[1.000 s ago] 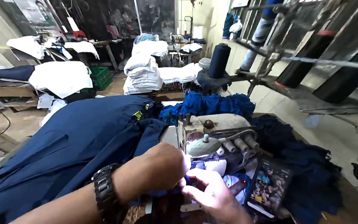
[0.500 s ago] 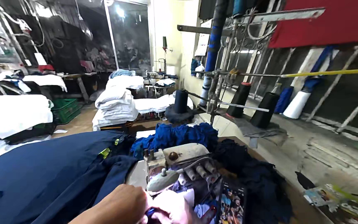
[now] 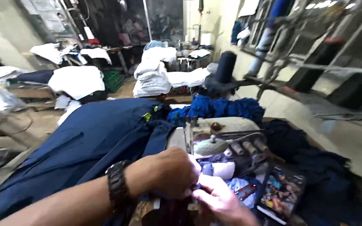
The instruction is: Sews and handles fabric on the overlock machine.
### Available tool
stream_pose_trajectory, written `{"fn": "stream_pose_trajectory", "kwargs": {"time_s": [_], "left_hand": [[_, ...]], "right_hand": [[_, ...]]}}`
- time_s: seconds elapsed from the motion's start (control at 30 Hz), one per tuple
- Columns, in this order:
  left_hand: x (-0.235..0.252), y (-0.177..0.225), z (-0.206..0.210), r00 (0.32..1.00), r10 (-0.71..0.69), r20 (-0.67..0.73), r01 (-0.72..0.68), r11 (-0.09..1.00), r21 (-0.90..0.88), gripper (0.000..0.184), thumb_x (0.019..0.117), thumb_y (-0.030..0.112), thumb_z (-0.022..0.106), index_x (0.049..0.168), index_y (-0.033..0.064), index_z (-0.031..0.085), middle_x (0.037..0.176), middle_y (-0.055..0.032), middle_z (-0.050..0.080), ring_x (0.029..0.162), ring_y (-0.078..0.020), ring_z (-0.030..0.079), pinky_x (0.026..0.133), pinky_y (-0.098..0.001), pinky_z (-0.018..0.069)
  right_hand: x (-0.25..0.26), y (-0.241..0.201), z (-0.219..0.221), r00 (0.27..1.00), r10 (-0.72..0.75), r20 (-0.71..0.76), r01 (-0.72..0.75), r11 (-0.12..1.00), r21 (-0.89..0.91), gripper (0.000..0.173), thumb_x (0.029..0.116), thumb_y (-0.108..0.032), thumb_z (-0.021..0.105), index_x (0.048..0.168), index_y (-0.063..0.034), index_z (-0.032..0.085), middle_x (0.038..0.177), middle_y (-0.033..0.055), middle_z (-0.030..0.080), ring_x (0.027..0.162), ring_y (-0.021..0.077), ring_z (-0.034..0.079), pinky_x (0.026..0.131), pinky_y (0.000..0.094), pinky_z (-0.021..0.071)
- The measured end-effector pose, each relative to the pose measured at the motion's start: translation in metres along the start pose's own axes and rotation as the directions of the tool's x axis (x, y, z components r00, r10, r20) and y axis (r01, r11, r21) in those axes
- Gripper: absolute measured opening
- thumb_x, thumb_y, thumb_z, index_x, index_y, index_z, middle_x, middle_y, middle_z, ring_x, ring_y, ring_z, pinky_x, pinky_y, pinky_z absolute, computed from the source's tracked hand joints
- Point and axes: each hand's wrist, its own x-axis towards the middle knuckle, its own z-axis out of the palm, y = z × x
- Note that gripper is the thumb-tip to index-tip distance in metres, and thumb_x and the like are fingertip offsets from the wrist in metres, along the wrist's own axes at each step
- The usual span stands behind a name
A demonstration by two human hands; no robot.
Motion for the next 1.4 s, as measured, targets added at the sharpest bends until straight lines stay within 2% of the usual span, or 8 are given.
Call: {"fn": "stream_pose_trajectory", "kwargs": {"time_s": [0.17,0.47,0.93,1.03,1.13,1.2,1.3,1.4], "left_hand": [[0.000,-0.015,0.007,0.997,-0.014,-0.078,0.022,0.995,0.101,0.023,0.0849,0.036,0.078,0.073,0.0172,0.071,0.064,0.0040,0.061,0.060,-0.0140,0.061,0.053,-0.0400,0.0486],[0.002,-0.013,0.004,0.988,0.015,-0.154,-0.001,0.995,0.095,0.023,0.0842,0.034,0.074,0.066,0.0232,0.066,0.055,0.0107,0.050,0.049,-0.0042,0.051,0.042,-0.0262,0.0359],[0.000,-0.021,0.027,0.954,-0.006,-0.300,-0.001,1.000,-0.023,0.027,0.0946,0.036,0.059,0.072,0.0229,0.066,0.060,0.0098,0.055,0.056,-0.0032,0.057,0.044,-0.0259,0.0420],[-0.005,-0.017,0.034,0.942,-0.020,-0.334,0.034,0.999,0.035,0.030,0.0987,0.036,0.055,0.076,0.0227,0.067,0.061,0.0079,0.056,0.056,-0.0073,0.058,0.044,-0.0292,0.0417],[-0.015,-0.018,0.046,0.920,-0.100,-0.378,0.145,0.985,0.091,0.028,0.0953,0.037,0.054,0.073,0.0242,0.066,0.057,0.0090,0.051,0.050,-0.0075,0.055,0.039,-0.0293,0.0385],[-0.023,-0.011,0.052,0.913,-0.159,-0.375,0.210,0.973,0.098,0.027,0.0947,0.035,0.055,0.071,0.0227,0.064,0.057,0.0079,0.051,0.048,-0.0096,0.055,0.038,-0.0315,0.0387],[-0.019,0.028,0.064,0.865,-0.259,-0.431,0.279,0.960,-0.016,0.027,0.0988,0.027,0.057,0.078,0.0147,0.067,0.065,-0.0014,0.058,0.052,-0.0198,0.059,0.039,-0.0387,0.0432],[0.021,0.065,0.108,0.715,-0.371,-0.593,0.335,0.926,-0.174,0.023,0.0970,0.020,0.060,0.080,0.0104,0.071,0.066,-0.0051,0.061,0.053,-0.0218,0.061,0.042,-0.0386,0.0461]], "right_hand": [[-0.011,0.007,0.008,0.999,0.017,-0.029,-0.019,0.999,-0.045,0.025,0.1066,-0.026,0.056,0.109,-0.0047,0.069,0.089,0.0031,0.068,0.068,0.0078,0.064,0.061,0.0263,0.0583],[-0.005,0.022,0.006,0.990,-0.133,-0.054,0.134,0.991,0.012,0.030,0.1079,-0.029,0.054,0.103,-0.0023,0.067,0.087,0.0051,0.066,0.066,0.0035,0.062,0.059,0.0191,0.0551],[-0.008,0.016,0.006,0.981,-0.104,-0.164,0.103,0.995,-0.016,0.033,0.1062,-0.027,0.057,0.093,0.0013,0.068,0.088,0.0098,0.067,0.071,0.0051,0.063,0.065,0.0196,0.0554],[-0.011,0.012,0.021,0.977,-0.026,-0.214,0.011,0.997,-0.073,0.032,0.1049,-0.026,0.059,0.109,0.0030,0.072,0.099,0.0123,0.072,0.080,0.0068,0.067,0.075,0.0233,0.0580],[-0.013,0.007,0.044,0.972,0.071,-0.223,-0.111,0.978,-0.175,0.041,0.1019,-0.025,0.064,0.132,0.0025,0.064,0.104,0.0145,0.072,0.072,0.0116,0.067,0.065,0.0299,0.0588],[-0.013,0.008,0.045,0.983,0.035,-0.180,-0.073,0.975,-0.208,0.043,0.1023,-0.027,0.064,0.135,0.0008,0.062,0.112,0.0135,0.072,0.080,0.0117,0.070,0.072,0.0309,0.0604],[-0.029,0.018,0.025,0.977,-0.130,-0.170,0.087,0.967,-0.240,0.033,0.1047,-0.026,0.060,0.122,-0.0012,0.072,0.123,0.0119,0.073,0.117,0.0143,0.068,0.104,0.0333,0.0549],[-0.056,0.032,0.003,0.939,-0.194,-0.285,0.003,0.831,-0.557,0.024,0.1052,-0.024,0.057,0.097,-0.0098,0.075,0.096,0.0052,0.075,0.093,0.0084,0.071,0.082,0.0244,0.0582]]}}
